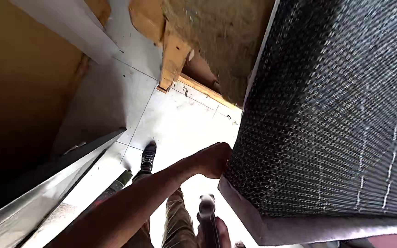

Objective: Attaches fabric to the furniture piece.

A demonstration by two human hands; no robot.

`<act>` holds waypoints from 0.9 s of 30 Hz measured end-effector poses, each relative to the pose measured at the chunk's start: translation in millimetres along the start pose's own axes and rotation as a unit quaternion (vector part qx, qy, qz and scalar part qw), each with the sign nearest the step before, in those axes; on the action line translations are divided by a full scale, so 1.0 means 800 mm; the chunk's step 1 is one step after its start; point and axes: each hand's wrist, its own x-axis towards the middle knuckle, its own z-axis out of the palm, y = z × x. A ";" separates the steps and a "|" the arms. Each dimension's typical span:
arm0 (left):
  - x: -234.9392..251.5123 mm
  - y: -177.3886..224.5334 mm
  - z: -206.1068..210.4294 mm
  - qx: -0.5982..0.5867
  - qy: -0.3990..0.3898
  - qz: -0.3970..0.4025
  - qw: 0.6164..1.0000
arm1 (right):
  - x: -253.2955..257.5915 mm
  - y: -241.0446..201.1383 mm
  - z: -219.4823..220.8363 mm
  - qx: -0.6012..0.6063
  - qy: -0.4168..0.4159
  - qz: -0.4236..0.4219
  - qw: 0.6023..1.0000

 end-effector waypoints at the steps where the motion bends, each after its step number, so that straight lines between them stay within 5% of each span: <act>1: 0.009 -0.004 -0.002 -0.003 -0.025 0.016 1.000 | 0.027 0.009 -0.009 0.031 -0.054 -0.007 0.998; 5: 0.027 -0.048 0.002 0.025 -0.070 0.084 0.994 | 0.121 0.002 0.015 0.126 -0.219 0.006 0.968; 7: 0.044 -0.157 0.036 0.058 -0.005 0.269 0.961 | 0.144 0.003 0.019 0.161 -0.264 0.001 0.951; 9: 0.055 -0.166 0.038 0.064 0.012 0.318 0.946 | 0.159 0.008 0.020 0.204 -0.299 -0.016 0.932; 10: 0.052 -0.129 0.025 0.053 -0.010 0.292 0.955 | 0.163 0.007 0.026 0.211 -0.304 -0.023 0.929; 11: 0.042 -0.056 -0.002 0.053 -0.091 0.152 0.983 | 0.165 0.003 0.034 0.210 -0.298 -0.023 0.931; 13: 0.039 -0.008 -0.018 0.002 -0.110 0.129 0.986 | 0.169 -0.005 0.030 0.193 -0.316 -0.014 0.929; 16: 0.024 -0.010 -0.011 0.008 -0.061 0.111 0.992 | 0.164 0.018 0.004 0.214 -0.305 -0.044 0.927; 19: 0.003 -0.021 0.011 0.048 0.021 0.019 0.998 | 0.121 0.056 -0.015 0.283 -0.165 -0.097 0.940; 21: 0.002 -0.030 0.017 0.051 0.024 0.012 0.998 | 0.115 0.062 -0.048 0.292 -0.217 -0.062 0.929; 24: 0.006 -0.041 0.018 0.031 0.026 0.051 0.998 | 0.171 0.015 0.011 0.260 -0.321 0.004 0.911; 27: 0.035 -0.005 -0.017 0.059 -0.118 0.072 0.989 | 0.198 0.015 0.022 0.251 -0.396 -0.010 0.883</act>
